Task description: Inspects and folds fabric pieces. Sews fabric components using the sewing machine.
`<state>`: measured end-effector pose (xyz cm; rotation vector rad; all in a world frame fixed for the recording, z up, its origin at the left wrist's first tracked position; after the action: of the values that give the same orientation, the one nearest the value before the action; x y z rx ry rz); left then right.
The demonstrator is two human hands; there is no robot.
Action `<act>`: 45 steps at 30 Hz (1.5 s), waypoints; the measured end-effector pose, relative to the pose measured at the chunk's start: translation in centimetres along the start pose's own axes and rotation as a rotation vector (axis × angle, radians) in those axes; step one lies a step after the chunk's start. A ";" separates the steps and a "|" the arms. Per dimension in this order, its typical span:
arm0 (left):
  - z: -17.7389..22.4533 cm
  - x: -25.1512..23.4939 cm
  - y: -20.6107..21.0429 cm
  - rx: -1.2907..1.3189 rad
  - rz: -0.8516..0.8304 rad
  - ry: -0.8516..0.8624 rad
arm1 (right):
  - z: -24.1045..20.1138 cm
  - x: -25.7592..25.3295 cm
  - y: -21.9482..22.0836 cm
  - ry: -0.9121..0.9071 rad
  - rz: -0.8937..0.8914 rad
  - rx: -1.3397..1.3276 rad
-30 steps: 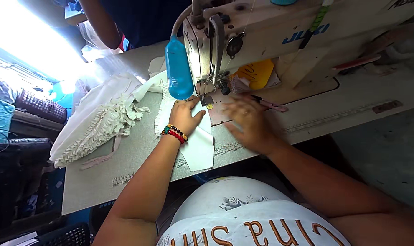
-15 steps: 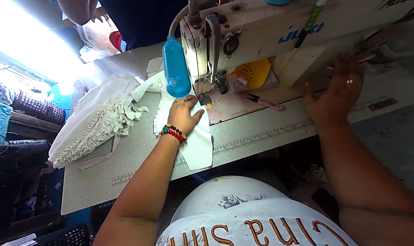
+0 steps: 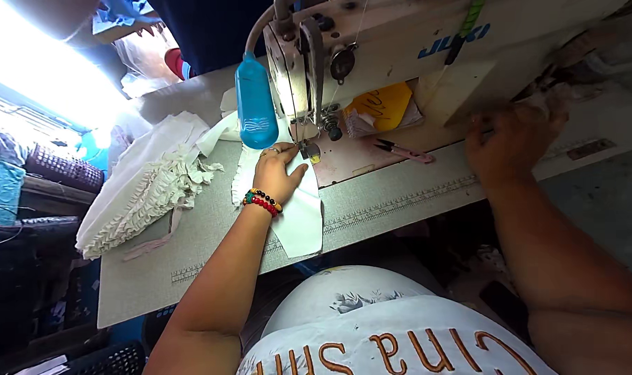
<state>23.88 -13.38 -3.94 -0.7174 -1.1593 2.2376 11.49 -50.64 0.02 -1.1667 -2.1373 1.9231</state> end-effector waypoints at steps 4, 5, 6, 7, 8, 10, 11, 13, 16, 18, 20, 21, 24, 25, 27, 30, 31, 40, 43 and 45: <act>0.1 0.0 0.0 -0.004 -0.009 0.000 | 0.3 -0.4 1.0 0.026 -0.045 0.027; 0.1 0.0 0.0 -0.006 -0.015 -0.002 | 0.3 -0.5 0.9 0.027 -0.036 0.028; 0.1 0.1 0.0 -0.008 -0.013 0.002 | 0.3 -0.4 0.9 0.029 -0.029 0.032; 0.1 0.0 0.0 -0.009 -0.008 0.009 | 0.3 -0.4 0.9 0.030 -0.023 0.034; 0.1 0.0 -0.1 -0.011 -0.003 0.016 | 0.3 -0.4 0.8 0.029 -0.012 0.039; 0.1 0.0 0.0 -0.007 -0.005 0.017 | 0.4 -0.4 0.8 0.028 0.000 0.039; 0.1 0.0 0.0 -0.005 -0.008 0.015 | 0.4 -0.4 0.7 0.028 0.006 0.039; 0.2 0.0 -0.1 0.001 -0.017 0.009 | 0.1 -0.2 0.3 0.023 0.056 0.032; 0.2 0.0 -0.1 0.009 -0.023 0.012 | 0.1 0.0 0.0 0.027 0.045 0.004; 0.2 0.0 -0.1 0.006 -0.016 0.017 | 0.2 0.0 0.0 0.021 0.044 -0.020; 0.2 -0.1 -0.2 0.007 -0.009 0.021 | 0.0 0.3 -0.6 -0.003 0.088 -0.062; 0.1 -0.2 -0.2 0.004 -0.002 0.028 | -0.5 0.8 -1.1 -0.021 0.092 -0.098; 0.0 -0.2 -0.2 0.003 0.005 0.045 | -4.7 4.6 -2.7 -0.147 -0.016 -0.267; 0.1 -0.1 -0.2 -0.005 0.003 0.052 | -6.9 6.7 -2.9 -0.217 -0.046 -0.352; 0.6 0.1 -0.1 -0.026 -0.017 0.083 | -11.9 11.2 -2.7 -0.402 -0.165 -0.516; 2.2 1.7 -0.5 -0.119 -0.012 0.183 | -17.8 17.1 -1.3 -0.657 -0.411 -0.527; 2.9 2.7 -0.6 -0.154 -0.013 0.217 | -18.9 18.4 -1.1 -0.718 -0.477 -0.520; 4.3 9.8 0.1 -0.208 -0.130 0.243 | -20.2 21.6 -1.1 -0.976 -0.591 -0.489; 3.9 9.5 0.0 -0.216 -0.144 0.242 | -20.3 21.7 -1.0 -0.970 -0.612 -0.502; 3.7 9.3 0.1 -0.205 -0.178 0.214 | -20.3 21.6 -1.0 -0.962 -0.625 -0.501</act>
<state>14.64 -9.46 -4.24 -0.8749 -1.3010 1.8645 5.52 -21.85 -3.93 0.6200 -2.9765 1.8265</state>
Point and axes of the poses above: each hand's wrist, its own x-axis away from the middle knuckle, its own y-axis out of the palm, z = x × y, the point moved 10 cm from there along -x, towards the middle knuckle, and after that the axes turned 13 degrees about y, right-handed, at the moved point
